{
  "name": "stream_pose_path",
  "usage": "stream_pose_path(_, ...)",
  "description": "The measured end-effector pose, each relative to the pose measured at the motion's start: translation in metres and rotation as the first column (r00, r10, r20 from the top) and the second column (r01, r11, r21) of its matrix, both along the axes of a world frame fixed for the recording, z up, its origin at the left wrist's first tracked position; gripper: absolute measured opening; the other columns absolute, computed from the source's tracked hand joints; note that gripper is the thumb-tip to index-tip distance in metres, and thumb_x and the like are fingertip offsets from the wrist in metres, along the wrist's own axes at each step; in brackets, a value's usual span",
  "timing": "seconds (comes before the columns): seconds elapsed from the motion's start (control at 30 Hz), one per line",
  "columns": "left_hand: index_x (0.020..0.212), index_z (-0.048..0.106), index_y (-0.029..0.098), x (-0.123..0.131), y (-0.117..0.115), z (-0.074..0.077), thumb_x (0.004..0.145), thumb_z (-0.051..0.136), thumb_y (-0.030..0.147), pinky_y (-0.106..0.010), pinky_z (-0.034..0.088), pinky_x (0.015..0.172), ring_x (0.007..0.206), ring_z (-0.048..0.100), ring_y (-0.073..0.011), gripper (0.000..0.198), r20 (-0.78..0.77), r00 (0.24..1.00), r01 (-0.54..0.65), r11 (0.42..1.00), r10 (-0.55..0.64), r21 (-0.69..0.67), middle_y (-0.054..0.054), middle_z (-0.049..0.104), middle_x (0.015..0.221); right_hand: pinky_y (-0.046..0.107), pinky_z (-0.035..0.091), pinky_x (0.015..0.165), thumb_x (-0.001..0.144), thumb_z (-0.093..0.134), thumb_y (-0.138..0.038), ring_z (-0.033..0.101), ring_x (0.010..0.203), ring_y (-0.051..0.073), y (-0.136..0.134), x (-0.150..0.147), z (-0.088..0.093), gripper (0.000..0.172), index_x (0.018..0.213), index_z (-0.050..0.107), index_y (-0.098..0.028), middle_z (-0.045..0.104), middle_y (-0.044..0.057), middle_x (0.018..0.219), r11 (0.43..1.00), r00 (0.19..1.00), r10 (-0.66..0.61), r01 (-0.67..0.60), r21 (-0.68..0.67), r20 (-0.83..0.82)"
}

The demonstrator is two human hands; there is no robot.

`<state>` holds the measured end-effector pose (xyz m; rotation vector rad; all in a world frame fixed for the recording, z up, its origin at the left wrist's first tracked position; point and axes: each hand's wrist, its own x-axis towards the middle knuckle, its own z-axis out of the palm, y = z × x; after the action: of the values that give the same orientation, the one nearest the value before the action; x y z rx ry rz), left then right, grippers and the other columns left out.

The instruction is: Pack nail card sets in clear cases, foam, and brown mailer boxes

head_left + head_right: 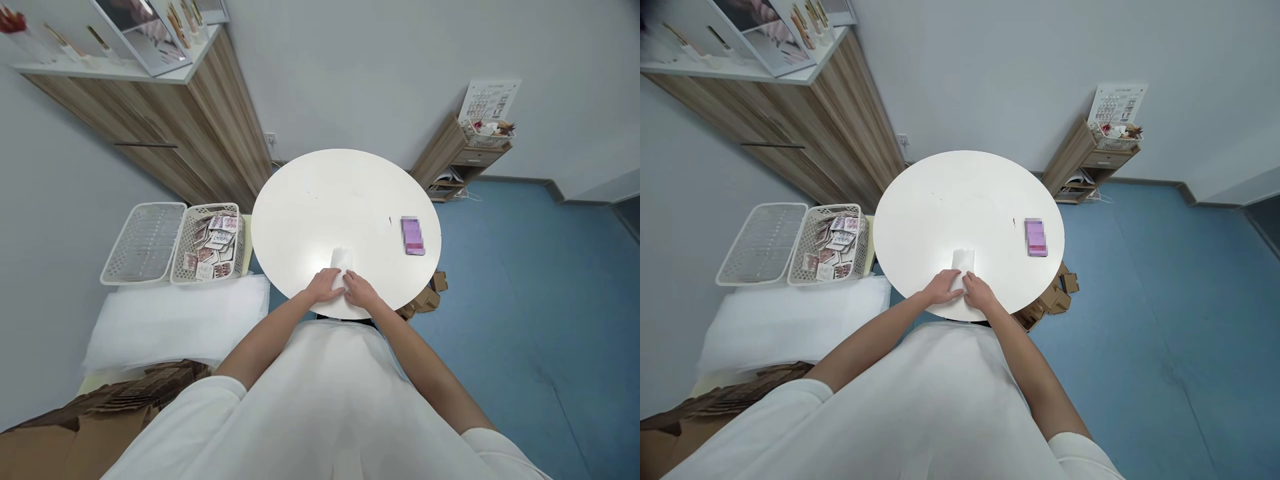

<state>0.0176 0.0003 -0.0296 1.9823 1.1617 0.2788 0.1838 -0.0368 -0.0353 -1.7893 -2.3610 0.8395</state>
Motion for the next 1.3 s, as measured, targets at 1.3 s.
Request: stream_pose_path(1.3, 0.103, 0.053, 0.018, 0.007, -0.03, -0.022, 0.077, 0.05, 0.024, -0.031, 0.045, 0.078, 0.08, 0.055, -0.0142, 0.026, -0.03, 0.797, -0.6, 0.786, 0.603, -0.147, -0.007, 0.052, 0.102, 0.038, 0.042, 0.088, 0.077, 0.05, -0.035, 0.045, 0.106, 0.022, -0.019, 0.004, -0.023, 0.047, 0.122, 0.044, -0.024, 0.031, 0.01, 0.122, 0.953, 0.863, -0.301, 0.253, -0.168, -0.407)
